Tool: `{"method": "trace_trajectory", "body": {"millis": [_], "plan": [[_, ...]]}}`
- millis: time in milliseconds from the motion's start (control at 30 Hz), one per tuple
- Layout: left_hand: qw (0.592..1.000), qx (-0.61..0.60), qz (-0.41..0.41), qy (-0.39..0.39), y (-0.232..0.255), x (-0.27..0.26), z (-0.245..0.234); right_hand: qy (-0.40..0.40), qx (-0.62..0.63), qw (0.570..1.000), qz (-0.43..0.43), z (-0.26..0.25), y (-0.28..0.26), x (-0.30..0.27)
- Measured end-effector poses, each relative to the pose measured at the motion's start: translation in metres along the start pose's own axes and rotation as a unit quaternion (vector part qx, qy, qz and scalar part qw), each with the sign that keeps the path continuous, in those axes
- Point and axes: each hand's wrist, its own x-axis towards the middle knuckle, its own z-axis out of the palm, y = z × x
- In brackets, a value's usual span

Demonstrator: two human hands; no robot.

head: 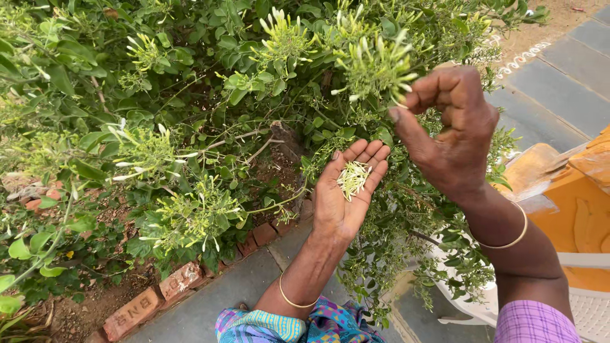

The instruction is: The person picks individual white jasmine flowers from a bush by hand, collecting them in their palm before placing them into a small white bowl on a chair.

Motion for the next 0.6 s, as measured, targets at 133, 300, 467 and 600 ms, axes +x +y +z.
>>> {"method": "trace_trajectory", "body": {"millis": [133, 300, 467, 600], "plan": [[1.0, 0.006, -0.002, 0.006, -0.001, -0.001, 0.001, 0.03, -0.004, 0.997, -0.068, -0.004, -0.004, -0.009], [1.0, 0.007, -0.006, 0.006, -0.001, -0.002, 0.004, 0.035, -0.064, 0.994, -0.086, -0.017, -0.03, -0.013], [1.0, 0.003, -0.009, 0.004, -0.003, -0.003, 0.005, 0.003, -0.122, 0.989, -0.084, -0.018, -0.032, -0.003], [1.0, 0.007, -0.007, -0.005, -0.004, -0.004, 0.004, -0.011, -0.117, 0.99, -0.076, -0.01, -0.022, -0.001]]}}
